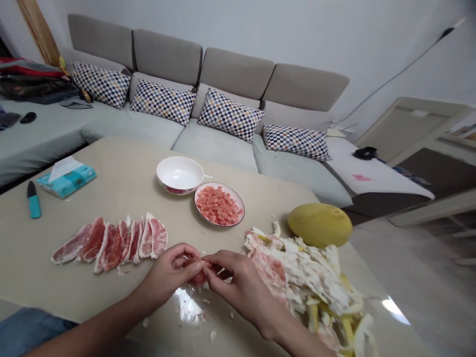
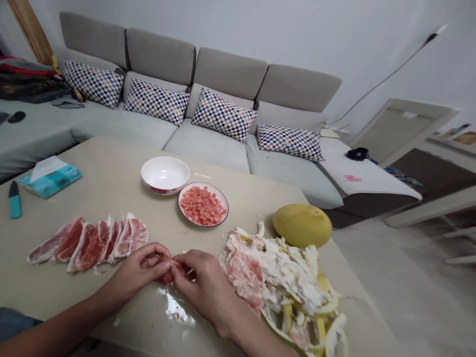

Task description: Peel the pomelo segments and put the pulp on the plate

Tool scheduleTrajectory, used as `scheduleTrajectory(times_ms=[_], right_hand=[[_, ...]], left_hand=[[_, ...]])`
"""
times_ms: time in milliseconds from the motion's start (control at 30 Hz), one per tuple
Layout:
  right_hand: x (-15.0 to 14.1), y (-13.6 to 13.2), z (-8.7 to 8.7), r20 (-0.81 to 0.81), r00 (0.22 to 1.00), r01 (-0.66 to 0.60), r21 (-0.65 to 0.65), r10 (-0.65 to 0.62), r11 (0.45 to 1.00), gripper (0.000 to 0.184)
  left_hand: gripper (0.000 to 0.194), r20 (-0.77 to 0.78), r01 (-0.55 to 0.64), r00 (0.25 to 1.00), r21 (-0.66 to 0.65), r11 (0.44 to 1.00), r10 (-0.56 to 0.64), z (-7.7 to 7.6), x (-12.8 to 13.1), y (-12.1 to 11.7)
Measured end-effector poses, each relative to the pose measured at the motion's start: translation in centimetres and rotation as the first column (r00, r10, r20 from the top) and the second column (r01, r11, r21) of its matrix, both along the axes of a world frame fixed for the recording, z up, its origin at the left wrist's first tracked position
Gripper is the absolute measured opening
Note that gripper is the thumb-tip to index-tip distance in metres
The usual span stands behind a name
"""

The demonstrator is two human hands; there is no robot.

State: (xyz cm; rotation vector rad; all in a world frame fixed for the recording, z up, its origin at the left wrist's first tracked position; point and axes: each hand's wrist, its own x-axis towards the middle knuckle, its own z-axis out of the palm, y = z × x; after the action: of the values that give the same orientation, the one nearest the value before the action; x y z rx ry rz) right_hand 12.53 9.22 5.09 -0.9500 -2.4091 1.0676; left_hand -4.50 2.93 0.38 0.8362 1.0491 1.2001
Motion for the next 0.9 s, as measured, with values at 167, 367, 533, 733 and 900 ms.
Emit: scheduleTrajectory(times_ms=[167, 367, 533, 733, 900], right_hand=[[0.0, 0.6, 0.5, -0.015, 1.000, -0.007, -0.309, 0.002, 0.951, 0.022], [0.4, 1.6, -0.1, -0.091, 0.995, -0.038, -0.661, -0.029, 0.749, 0.030], [0.4, 1.2, -0.9, -0.093, 0.990, 0.040, -0.521, -0.103, 0.853, 0.032], [0.2, 1.2, -1.0, -0.139, 0.985, 0.007, -0.554, -0.101, 0.832, 0.023], [0.3, 2.0, -1.6, -0.221, 0.955, -0.071, -0.820, -0.200, 0.567, 0.032]], left_hand=[[0.026, -0.016, -0.019, 1.000, -0.014, 1.000, 0.019, 0.6, 0.1, 0.0], [0.024, 0.001, -0.018, 1.000, -0.039, 0.999, 0.018, 0.5, 0.2, -0.2], [0.024, 0.021, -0.021, 1.000, -0.035, 0.999, 0.022, 0.4, 0.2, -0.1], [0.026, 0.017, -0.011, 1.000, -0.053, 0.999, 0.012, 0.3, 0.3, -0.1], [0.027, 0.144, 0.022, 0.990, -0.100, 0.995, -0.007, 0.3, 0.1, -0.3]])
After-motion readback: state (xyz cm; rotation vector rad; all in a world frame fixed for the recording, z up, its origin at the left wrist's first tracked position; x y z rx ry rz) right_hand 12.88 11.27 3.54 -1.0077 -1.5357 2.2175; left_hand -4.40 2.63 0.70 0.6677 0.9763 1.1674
